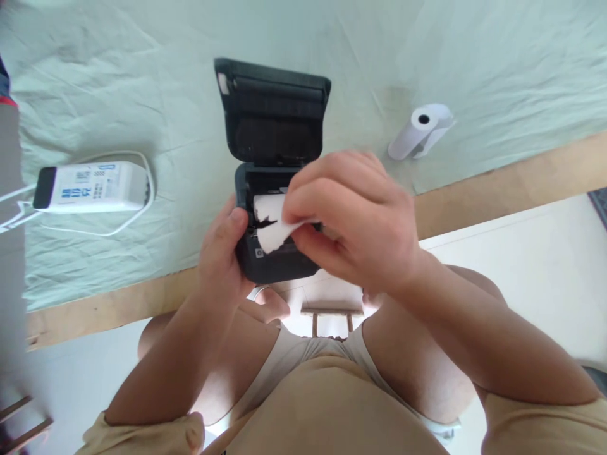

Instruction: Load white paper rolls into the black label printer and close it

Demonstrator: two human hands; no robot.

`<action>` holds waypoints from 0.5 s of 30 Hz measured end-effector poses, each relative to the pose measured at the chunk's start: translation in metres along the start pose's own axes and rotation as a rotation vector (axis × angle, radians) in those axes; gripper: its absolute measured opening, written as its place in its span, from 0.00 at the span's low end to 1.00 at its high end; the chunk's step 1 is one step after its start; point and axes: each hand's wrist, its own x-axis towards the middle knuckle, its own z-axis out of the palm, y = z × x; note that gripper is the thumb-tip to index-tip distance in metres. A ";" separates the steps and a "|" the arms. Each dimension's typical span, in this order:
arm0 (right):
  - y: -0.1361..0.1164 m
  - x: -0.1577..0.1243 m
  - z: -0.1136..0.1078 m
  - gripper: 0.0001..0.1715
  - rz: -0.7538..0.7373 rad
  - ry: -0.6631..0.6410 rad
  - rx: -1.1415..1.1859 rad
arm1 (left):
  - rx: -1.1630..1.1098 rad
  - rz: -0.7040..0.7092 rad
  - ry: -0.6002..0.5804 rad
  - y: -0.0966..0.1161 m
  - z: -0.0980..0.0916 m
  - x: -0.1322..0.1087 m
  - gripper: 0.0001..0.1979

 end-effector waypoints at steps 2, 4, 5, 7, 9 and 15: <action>-0.005 -0.004 0.002 0.14 0.005 -0.059 0.025 | -0.003 0.019 -0.005 0.000 0.000 0.001 0.18; -0.008 -0.007 0.005 0.11 0.018 -0.136 0.049 | -0.003 0.032 -0.043 -0.001 -0.002 0.003 0.18; -0.008 -0.009 0.007 0.08 0.016 -0.162 0.055 | 0.004 0.037 -0.056 -0.001 -0.003 0.003 0.19; -0.007 -0.011 0.010 0.04 -0.003 -0.196 0.069 | 0.028 0.046 -0.063 -0.002 -0.005 0.004 0.19; -0.005 -0.013 0.013 0.04 -0.008 -0.206 0.077 | 0.047 0.038 -0.063 -0.002 -0.006 0.004 0.19; -0.001 -0.014 0.013 0.10 0.015 -0.119 0.122 | 0.019 0.035 -0.009 -0.002 -0.005 0.004 0.17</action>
